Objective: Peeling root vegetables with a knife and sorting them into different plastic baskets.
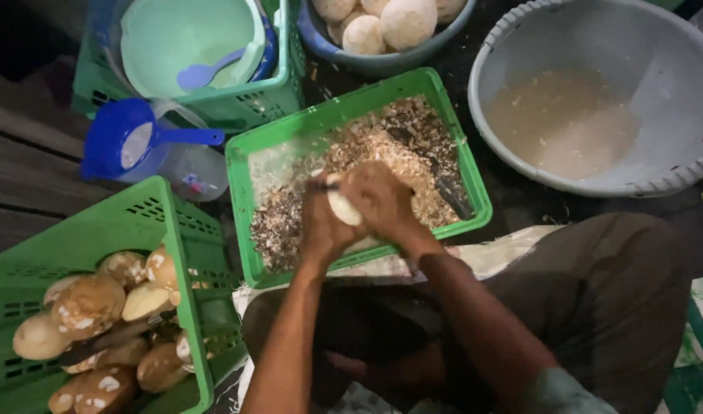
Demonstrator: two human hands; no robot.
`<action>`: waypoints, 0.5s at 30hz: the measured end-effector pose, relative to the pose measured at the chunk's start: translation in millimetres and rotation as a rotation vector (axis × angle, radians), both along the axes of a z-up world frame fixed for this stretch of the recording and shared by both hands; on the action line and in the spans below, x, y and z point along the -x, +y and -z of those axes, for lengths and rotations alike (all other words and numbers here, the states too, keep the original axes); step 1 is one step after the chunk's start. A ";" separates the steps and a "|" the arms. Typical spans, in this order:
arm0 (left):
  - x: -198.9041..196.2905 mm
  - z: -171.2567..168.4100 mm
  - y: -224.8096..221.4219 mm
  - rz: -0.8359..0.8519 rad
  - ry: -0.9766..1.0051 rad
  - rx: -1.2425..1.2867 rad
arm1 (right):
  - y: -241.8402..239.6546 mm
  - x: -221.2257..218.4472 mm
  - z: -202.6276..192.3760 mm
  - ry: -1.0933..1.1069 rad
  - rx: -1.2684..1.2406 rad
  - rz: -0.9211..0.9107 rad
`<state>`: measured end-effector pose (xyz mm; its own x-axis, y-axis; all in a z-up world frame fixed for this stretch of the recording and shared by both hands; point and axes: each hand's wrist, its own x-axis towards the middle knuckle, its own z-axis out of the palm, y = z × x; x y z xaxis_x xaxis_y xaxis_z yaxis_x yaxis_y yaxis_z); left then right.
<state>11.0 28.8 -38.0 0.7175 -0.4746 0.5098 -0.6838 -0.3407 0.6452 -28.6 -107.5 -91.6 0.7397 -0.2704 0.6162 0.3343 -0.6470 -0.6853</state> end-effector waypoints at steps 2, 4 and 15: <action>-14.3 12.3 7.8 0.042 0.043 -0.004 | -27.1 -22.3 -2.8 0.104 -0.193 -0.023; -11.0 -4.0 5.4 0.053 0.163 -0.038 | -14.3 -14.1 -38.2 0.105 -0.228 -0.090; -14.0 -10.2 15.2 0.193 0.080 0.002 | 4.3 7.3 -30.2 0.130 -0.164 -0.085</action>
